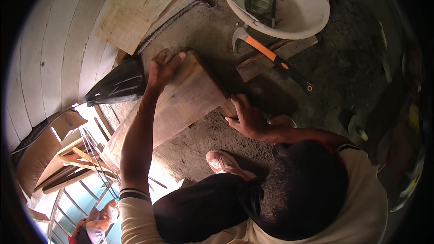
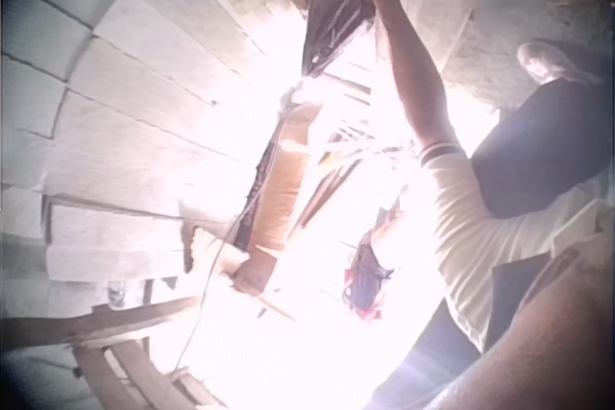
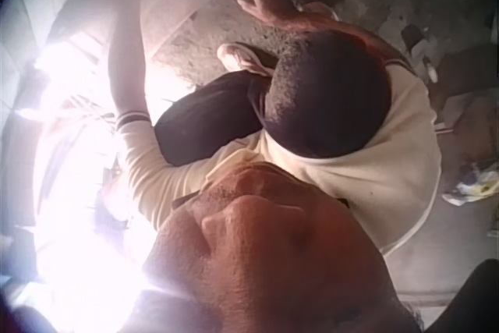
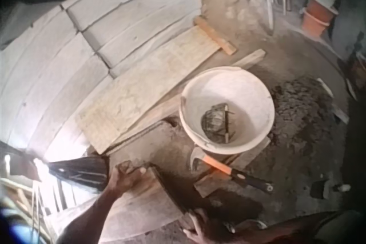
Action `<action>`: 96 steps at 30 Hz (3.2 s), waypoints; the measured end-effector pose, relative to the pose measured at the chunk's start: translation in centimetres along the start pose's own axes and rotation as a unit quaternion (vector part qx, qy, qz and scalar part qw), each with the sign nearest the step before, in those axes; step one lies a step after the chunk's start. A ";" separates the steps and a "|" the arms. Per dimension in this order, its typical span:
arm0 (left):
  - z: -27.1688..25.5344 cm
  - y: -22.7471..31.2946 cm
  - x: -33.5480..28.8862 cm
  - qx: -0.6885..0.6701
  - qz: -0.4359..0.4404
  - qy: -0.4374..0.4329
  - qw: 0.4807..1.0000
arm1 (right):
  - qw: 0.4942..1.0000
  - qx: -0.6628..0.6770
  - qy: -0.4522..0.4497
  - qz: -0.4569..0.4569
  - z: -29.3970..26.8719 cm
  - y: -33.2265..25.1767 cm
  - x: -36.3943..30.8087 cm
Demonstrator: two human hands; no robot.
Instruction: The person assembles a small wooden frame by positioning planks and nailing them together with a hammer. They repeatedly adjust the pieces, retrieve nails from a bucket, and hammer them into place while working on a concrete floor.
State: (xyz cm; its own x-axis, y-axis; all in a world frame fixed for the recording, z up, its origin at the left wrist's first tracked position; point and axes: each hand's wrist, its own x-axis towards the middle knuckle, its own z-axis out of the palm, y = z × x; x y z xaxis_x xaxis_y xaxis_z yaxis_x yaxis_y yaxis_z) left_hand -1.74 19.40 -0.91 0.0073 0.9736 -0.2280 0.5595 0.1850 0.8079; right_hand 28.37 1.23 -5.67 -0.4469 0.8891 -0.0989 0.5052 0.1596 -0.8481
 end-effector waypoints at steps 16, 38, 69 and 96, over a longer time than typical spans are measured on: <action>-0.3 -0.6 0.3 0.048 -0.041 -0.007 0.998 | 0.999 -0.023 -0.022 0.001 0.3 -0.1 0.3; 0.5 -0.8 0.1 0.075 -0.060 0.019 0.995 | 0.993 -0.076 -0.065 -0.069 -5.9 -0.3 2.7; 2.3 -2.5 -1.1 0.148 -0.049 0.107 0.982 | 0.928 0.292 -0.104 0.208 -8.4 2.4 -1.3; 2.8 -2.5 -1.0 0.022 -0.052 0.093 0.994 | 0.887 -0.223 -0.266 -0.304 -15.5 6.9 -3.4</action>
State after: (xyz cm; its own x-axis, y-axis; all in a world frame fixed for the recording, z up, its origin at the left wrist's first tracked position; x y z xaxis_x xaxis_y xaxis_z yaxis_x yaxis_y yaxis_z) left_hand -0.88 17.54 -4.22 -0.2039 0.9581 -0.2010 0.5857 0.2839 0.7592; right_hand 44.83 5.94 -3.09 -0.9620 0.2719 -0.0263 0.2410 0.7994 -0.5503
